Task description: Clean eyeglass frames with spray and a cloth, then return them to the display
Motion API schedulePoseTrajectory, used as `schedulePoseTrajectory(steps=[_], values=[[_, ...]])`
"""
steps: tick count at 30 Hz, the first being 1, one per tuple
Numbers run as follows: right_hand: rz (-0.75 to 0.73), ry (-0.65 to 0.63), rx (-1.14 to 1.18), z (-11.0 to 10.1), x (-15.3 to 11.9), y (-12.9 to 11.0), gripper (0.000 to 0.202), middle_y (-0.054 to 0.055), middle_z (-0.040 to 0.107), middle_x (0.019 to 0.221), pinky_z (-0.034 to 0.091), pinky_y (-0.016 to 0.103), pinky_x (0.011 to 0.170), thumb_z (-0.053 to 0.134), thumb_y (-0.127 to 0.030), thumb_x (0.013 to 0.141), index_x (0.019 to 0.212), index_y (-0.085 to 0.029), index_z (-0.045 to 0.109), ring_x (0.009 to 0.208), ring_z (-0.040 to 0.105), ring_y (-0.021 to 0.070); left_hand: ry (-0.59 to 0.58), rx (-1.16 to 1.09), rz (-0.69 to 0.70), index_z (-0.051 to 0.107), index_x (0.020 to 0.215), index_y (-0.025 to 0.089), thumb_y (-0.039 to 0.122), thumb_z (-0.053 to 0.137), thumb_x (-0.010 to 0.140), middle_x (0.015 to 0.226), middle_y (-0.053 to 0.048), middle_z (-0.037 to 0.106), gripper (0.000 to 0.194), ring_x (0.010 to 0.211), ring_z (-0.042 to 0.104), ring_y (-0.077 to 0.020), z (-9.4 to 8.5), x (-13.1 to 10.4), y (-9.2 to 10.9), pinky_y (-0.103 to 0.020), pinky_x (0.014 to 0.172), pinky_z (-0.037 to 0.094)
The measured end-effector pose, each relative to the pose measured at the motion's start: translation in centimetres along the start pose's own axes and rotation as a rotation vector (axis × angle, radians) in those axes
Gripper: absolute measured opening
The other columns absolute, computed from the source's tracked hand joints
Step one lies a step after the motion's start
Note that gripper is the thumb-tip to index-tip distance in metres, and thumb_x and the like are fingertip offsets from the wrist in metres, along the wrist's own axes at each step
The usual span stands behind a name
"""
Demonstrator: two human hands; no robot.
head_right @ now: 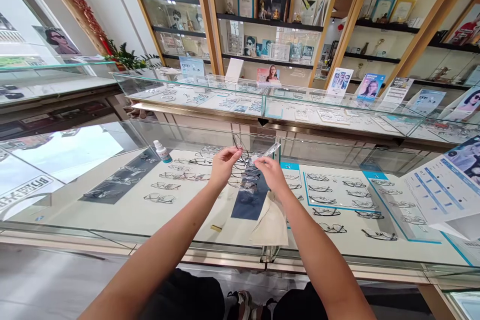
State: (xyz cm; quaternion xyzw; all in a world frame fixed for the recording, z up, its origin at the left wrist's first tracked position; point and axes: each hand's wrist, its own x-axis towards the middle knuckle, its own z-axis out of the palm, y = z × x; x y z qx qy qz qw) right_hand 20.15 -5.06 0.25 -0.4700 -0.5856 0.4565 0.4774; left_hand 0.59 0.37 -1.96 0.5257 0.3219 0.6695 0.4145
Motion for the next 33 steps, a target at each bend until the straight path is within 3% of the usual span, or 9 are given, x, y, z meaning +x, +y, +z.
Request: schedulePoseTrajectory(steps=[3, 8, 12, 19, 33], values=[[-0.179, -0.107, -0.06, 1.5, -0.8, 0.0, 0.051, -0.007, 0.033, 0.068, 0.031, 0.03, 0.064, 0.062, -0.04, 0.095, 0.144, -0.025, 0.066, 0.063, 0.034, 0.0144, -0.015, 0.097, 0.122, 0.08, 0.089, 0.023, 0.048, 0.086, 0.084, 0.116, -0.011, 0.077, 0.027, 0.114, 0.074, -0.0276, 0.5, -0.7, 0.0, -0.044, 0.097, 0.06], [-0.246, -0.125, -0.254, 2.9, -1.5, 0.6, 0.074, -0.007, 0.039, 0.073, 0.033, 0.03, 0.067, 0.059, -0.033, 0.099, 0.169, -0.028, 0.037, 0.065, 0.039, 0.0143, 0.042, 0.226, 0.263, 0.081, 0.094, 0.024, 0.041, 0.08, 0.091, 0.12, -0.01, 0.078, 0.017, 0.12, 0.073, -0.0266, 1.2, -1.9, 0.2, -0.043, 0.099, 0.06], [-0.301, -0.072, -0.33, 2.8, -1.5, 0.8, 0.082, -0.006, 0.042, 0.075, 0.037, 0.03, 0.068, 0.06, -0.034, 0.099, 0.173, -0.029, 0.026, 0.067, 0.042, 0.0152, 0.026, 0.251, 0.227, 0.079, 0.097, 0.024, 0.042, 0.077, 0.094, 0.118, -0.01, 0.08, 0.019, 0.118, 0.075, -0.0271, 1.3, -2.3, 0.5, -0.044, 0.102, 0.059], [-0.328, 0.034, -0.326, 1.9, -0.9, 1.1, 0.082, -0.006, 0.043, 0.077, 0.041, 0.032, 0.07, 0.06, -0.038, 0.1, 0.173, -0.026, 0.025, 0.069, 0.045, 0.0161, -0.027, 0.368, 0.177, 0.078, 0.1, 0.025, 0.043, 0.07, 0.097, 0.112, -0.007, 0.083, 0.02, 0.112, 0.076, -0.0261, 1.5, -2.5, 1.5, -0.04, 0.093, 0.056], [-0.385, 0.242, -0.228, -0.6, -0.3, -0.3, 0.069, -0.007, 0.04, 0.073, 0.04, 0.031, 0.069, 0.06, -0.037, 0.1, 0.165, -0.024, 0.041, 0.065, 0.043, 0.0155, -0.15, 0.493, 0.116, 0.075, 0.1, 0.026, 0.046, 0.063, 0.101, 0.111, -0.003, 0.082, 0.023, 0.108, 0.074, -0.0242, 1.3, -2.3, 1.7, -0.038, 0.091, 0.049]])
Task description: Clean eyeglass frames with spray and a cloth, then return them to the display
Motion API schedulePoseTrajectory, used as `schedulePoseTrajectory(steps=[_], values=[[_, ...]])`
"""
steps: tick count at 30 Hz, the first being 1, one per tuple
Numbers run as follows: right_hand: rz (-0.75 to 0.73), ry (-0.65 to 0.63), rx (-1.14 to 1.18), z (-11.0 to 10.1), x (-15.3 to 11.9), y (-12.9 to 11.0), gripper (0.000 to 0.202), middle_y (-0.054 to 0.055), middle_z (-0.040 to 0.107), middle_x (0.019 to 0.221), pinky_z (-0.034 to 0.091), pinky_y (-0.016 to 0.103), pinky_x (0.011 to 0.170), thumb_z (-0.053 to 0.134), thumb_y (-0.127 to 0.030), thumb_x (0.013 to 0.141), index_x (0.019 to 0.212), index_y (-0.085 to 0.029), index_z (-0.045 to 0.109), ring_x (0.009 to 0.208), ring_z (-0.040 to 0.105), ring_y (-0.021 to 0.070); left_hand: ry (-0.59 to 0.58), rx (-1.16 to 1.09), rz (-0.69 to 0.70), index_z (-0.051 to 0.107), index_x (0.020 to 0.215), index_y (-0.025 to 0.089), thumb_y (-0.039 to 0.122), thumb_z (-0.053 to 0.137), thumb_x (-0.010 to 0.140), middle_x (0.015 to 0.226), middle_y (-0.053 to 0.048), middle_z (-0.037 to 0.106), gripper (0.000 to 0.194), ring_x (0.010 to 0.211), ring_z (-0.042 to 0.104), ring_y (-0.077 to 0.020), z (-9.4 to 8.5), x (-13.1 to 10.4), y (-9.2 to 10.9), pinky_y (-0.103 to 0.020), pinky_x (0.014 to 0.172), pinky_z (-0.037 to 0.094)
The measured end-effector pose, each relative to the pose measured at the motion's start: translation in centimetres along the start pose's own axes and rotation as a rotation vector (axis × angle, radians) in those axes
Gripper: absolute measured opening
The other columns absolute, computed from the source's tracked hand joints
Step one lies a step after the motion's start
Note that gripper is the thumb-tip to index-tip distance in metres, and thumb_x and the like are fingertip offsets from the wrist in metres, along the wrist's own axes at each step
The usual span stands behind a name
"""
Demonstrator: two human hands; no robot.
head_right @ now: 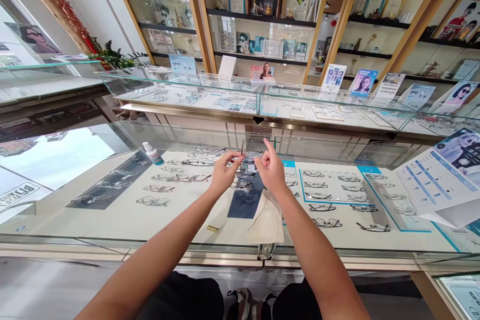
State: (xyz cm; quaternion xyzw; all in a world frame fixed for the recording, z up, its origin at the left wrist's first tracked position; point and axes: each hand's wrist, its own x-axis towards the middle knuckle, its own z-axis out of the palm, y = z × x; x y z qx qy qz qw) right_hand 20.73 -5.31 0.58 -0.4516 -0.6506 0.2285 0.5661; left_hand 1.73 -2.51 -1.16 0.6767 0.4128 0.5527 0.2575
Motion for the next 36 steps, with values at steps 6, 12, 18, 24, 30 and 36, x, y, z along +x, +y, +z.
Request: schedulePoseTrajectory(steps=[6, 12, 18, 24, 30, 36], values=[[-0.038, 0.032, 0.015, -0.3, 0.2, 0.0, 0.064, -0.008, 0.039, 0.072, 0.039, 0.031, 0.068, 0.059, -0.037, 0.1, 0.162, -0.024, 0.045, 0.065, 0.043, 0.015, -0.027, -0.023, 0.007, 0.075, 0.098, 0.026, 0.048, 0.065, 0.099, 0.109, -0.004, 0.083, 0.024, 0.108, 0.074, -0.0247, 0.2, 0.0, -0.2, -0.04, 0.096, 0.052], [-0.01, -0.037, -0.125, 0.2, 0.0, 0.2, 0.047, -0.003, 0.052, 0.081, 0.045, 0.033, 0.073, 0.064, -0.038, 0.097, 0.14, -0.023, 0.063, 0.07, 0.049, 0.0162, -0.045, -0.303, -0.085, 0.079, 0.095, 0.024, 0.053, 0.077, 0.088, 0.109, -0.009, 0.082, 0.03, 0.108, 0.076, -0.0273, 0.4, 0.5, -1.3, -0.046, 0.103, 0.059], [-0.128, -0.119, -0.228, 1.8, -0.7, 0.6, 0.039, 0.012, 0.068, 0.13, 0.053, 0.045, 0.101, 0.069, -0.033, 0.094, 0.133, -0.026, 0.069, 0.12, 0.062, 0.0294, -0.062, -0.385, -0.113, 0.081, 0.087, 0.024, 0.053, 0.085, 0.081, 0.13, -0.013, 0.075, 0.03, 0.118, 0.074, -0.0304, 0.6, 0.5, -1.5, -0.046, 0.096, 0.063], [-0.177, -0.139, -0.204, 2.3, -0.9, 0.8, 0.027, 0.013, 0.074, 0.132, 0.05, 0.048, 0.111, 0.061, -0.03, 0.101, 0.124, -0.023, 0.074, 0.127, 0.064, 0.029, -0.13, -0.429, -0.166, 0.084, 0.086, 0.025, 0.054, 0.089, 0.077, 0.138, -0.014, 0.072, 0.031, 0.123, 0.072, -0.033, 0.6, 0.4, -0.8, -0.049, 0.1, 0.062], [-0.156, -0.07, -0.195, 2.0, -0.9, 0.9, 0.029, 0.012, 0.077, 0.127, 0.052, 0.048, 0.108, 0.061, -0.036, 0.103, 0.126, -0.024, 0.075, 0.122, 0.067, 0.0287, -0.107, -0.2, 0.001, 0.081, 0.106, 0.027, 0.049, 0.075, 0.092, 0.143, -0.012, 0.07, 0.027, 0.132, 0.067, -0.032, -0.4, 0.4, 0.0, -0.05, 0.111, 0.054], [-0.11, -0.022, -0.159, 0.8, -0.7, 1.4, 0.033, 0.012, 0.078, 0.128, 0.056, 0.046, 0.098, 0.057, -0.044, 0.105, 0.121, -0.026, 0.078, 0.124, 0.067, 0.0297, 0.508, 0.275, 0.204, 0.07, 0.126, 0.023, 0.03, 0.06, 0.1, 0.147, -0.013, 0.066, 0.029, 0.143, 0.057, -0.0297, -5.5, 2.6, -0.4, -0.049, 0.125, 0.039]])
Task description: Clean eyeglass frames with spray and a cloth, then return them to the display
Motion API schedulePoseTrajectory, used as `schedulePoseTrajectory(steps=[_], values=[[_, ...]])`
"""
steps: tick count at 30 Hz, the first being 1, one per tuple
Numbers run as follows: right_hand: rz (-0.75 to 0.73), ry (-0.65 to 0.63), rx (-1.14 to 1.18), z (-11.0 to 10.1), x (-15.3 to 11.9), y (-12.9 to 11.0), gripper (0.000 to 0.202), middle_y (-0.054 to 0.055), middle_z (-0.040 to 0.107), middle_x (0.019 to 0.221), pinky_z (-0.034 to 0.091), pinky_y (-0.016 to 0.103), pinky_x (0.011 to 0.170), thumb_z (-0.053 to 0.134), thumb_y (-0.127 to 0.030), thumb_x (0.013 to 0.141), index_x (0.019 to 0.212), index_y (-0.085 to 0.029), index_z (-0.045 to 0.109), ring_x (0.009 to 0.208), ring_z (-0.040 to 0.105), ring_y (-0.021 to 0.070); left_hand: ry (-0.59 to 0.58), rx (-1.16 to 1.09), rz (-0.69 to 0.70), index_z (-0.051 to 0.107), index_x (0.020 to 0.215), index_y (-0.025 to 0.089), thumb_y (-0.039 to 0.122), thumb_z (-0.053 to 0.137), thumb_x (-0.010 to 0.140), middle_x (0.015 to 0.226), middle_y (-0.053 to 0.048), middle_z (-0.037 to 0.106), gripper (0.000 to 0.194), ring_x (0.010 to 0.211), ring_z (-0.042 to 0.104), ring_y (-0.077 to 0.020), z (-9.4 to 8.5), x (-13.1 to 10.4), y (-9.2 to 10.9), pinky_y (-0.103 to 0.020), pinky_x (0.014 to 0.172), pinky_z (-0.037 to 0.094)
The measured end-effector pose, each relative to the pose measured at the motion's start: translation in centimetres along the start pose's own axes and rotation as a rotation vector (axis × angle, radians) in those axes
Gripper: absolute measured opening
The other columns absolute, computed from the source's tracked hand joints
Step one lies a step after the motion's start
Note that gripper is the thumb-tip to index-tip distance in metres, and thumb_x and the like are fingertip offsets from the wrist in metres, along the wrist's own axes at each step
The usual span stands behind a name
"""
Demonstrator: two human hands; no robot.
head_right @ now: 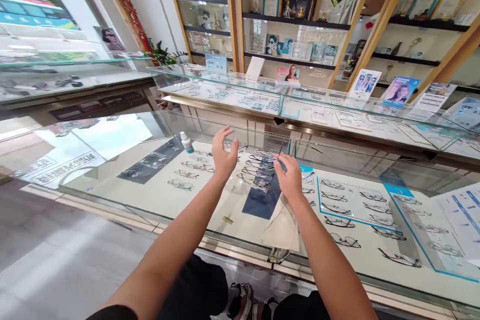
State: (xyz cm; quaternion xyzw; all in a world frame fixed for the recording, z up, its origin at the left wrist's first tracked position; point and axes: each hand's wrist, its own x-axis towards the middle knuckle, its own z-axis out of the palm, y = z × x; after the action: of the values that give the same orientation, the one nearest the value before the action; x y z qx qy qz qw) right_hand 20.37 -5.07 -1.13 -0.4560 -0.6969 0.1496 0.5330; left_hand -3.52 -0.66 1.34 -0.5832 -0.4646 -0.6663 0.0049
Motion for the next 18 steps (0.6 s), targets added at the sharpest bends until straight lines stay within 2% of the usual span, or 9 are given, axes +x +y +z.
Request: schedulePoseTrajectory(steps=[2, 4, 6, 8, 10, 12, 16, 18], values=[[-0.012, 0.021, -0.016, -0.3, 0.1, 0.4, 0.033, 0.011, 0.079, 0.125, 0.054, 0.047, 0.103, 0.055, -0.045, 0.105, 0.118, -0.025, 0.079, 0.121, 0.068, 0.0289, 0.2, 0.133, -0.056, 0.063, 0.138, 0.02, 0.023, 0.061, 0.097, 0.156, -0.015, 0.058, 0.041, 0.149, 0.05, -0.0299, -1.2, 1.3, -1.8, -0.048, 0.129, 0.033], [-0.034, 0.034, -0.046, -0.5, 0.2, 0.9, 0.035, 0.011, 0.08, 0.121, 0.052, 0.05, 0.107, 0.053, -0.046, 0.106, 0.114, -0.024, 0.08, 0.117, 0.069, 0.0288, 0.338, 0.248, -0.177, 0.051, 0.151, 0.019, 0.019, 0.063, 0.093, 0.165, -0.018, 0.046, 0.058, 0.157, 0.04, -0.0309, -2.5, 2.1, -3.9, -0.049, 0.132, 0.027], [-0.045, 0.047, -0.072, -0.6, 0.3, 1.3, 0.038, 0.012, 0.081, 0.119, 0.052, 0.05, 0.105, 0.052, -0.047, 0.106, 0.113, -0.023, 0.08, 0.114, 0.069, 0.0293, 0.429, 0.32, -0.306, 0.04, 0.159, 0.018, 0.019, 0.064, 0.091, 0.172, -0.019, 0.035, 0.072, 0.162, 0.03, -0.0319, -3.9, 2.6, -6.0, -0.05, 0.133, 0.024], [-0.051, 0.061, -0.087, -0.7, 0.4, 1.7, 0.039, 0.012, 0.081, 0.119, 0.052, 0.05, 0.104, 0.051, -0.048, 0.106, 0.112, -0.023, 0.08, 0.112, 0.069, 0.0295, 0.473, 0.363, -0.38, 0.033, 0.163, 0.017, 0.021, 0.066, 0.09, 0.176, -0.02, 0.027, 0.08, 0.164, 0.025, -0.0325, -5.5, 2.9, -8.1, -0.051, 0.133, 0.022], [-0.048, 0.067, -0.097, -0.8, 0.4, 1.9, 0.038, 0.011, 0.081, 0.119, 0.052, 0.05, 0.102, 0.052, -0.048, 0.105, 0.113, -0.023, 0.08, 0.111, 0.069, 0.0295, 0.462, 0.396, -0.434, 0.028, 0.165, 0.017, 0.024, 0.068, 0.088, 0.177, -0.02, 0.025, 0.086, 0.165, 0.023, -0.0333, -6.9, 3.1, -9.9, -0.051, 0.133, 0.019], [-0.047, 0.074, -0.103, -0.9, 0.4, 2.1, 0.038, 0.01, 0.081, 0.119, 0.053, 0.049, 0.1, 0.052, -0.048, 0.105, 0.113, -0.024, 0.08, 0.111, 0.068, 0.0294, 0.394, 0.39, -0.521, 0.025, 0.166, 0.018, 0.029, 0.073, 0.086, 0.175, -0.021, 0.029, 0.094, 0.164, 0.026, -0.0354, -8.1, 3.3, -11.6, -0.052, 0.133, 0.019], [-0.045, 0.099, -0.113, -1.0, 0.3, 2.3, 0.037, 0.01, 0.082, 0.117, 0.053, 0.048, 0.097, 0.053, -0.048, 0.104, 0.11, -0.024, 0.081, 0.108, 0.068, 0.0294, 0.206, 0.237, -0.672, 0.011, 0.169, 0.018, 0.038, 0.077, 0.085, 0.165, -0.024, 0.047, 0.108, 0.148, 0.051, -0.0354, -8.9, 3.3, -14.6, -0.05, 0.123, 0.035], [-0.031, 0.111, -0.114, -1.1, 0.3, 2.2, 0.037, 0.011, 0.082, 0.117, 0.053, 0.047, 0.095, 0.053, -0.047, 0.104, 0.11, -0.024, 0.081, 0.107, 0.068, 0.0295, 0.152, 0.189, -0.676, 0.012, 0.168, 0.016, 0.033, 0.073, 0.087, 0.151, -0.023, 0.06, 0.103, 0.134, 0.062, -0.0318, -9.0, 3.1, -15.8, -0.045, 0.115, 0.043]])
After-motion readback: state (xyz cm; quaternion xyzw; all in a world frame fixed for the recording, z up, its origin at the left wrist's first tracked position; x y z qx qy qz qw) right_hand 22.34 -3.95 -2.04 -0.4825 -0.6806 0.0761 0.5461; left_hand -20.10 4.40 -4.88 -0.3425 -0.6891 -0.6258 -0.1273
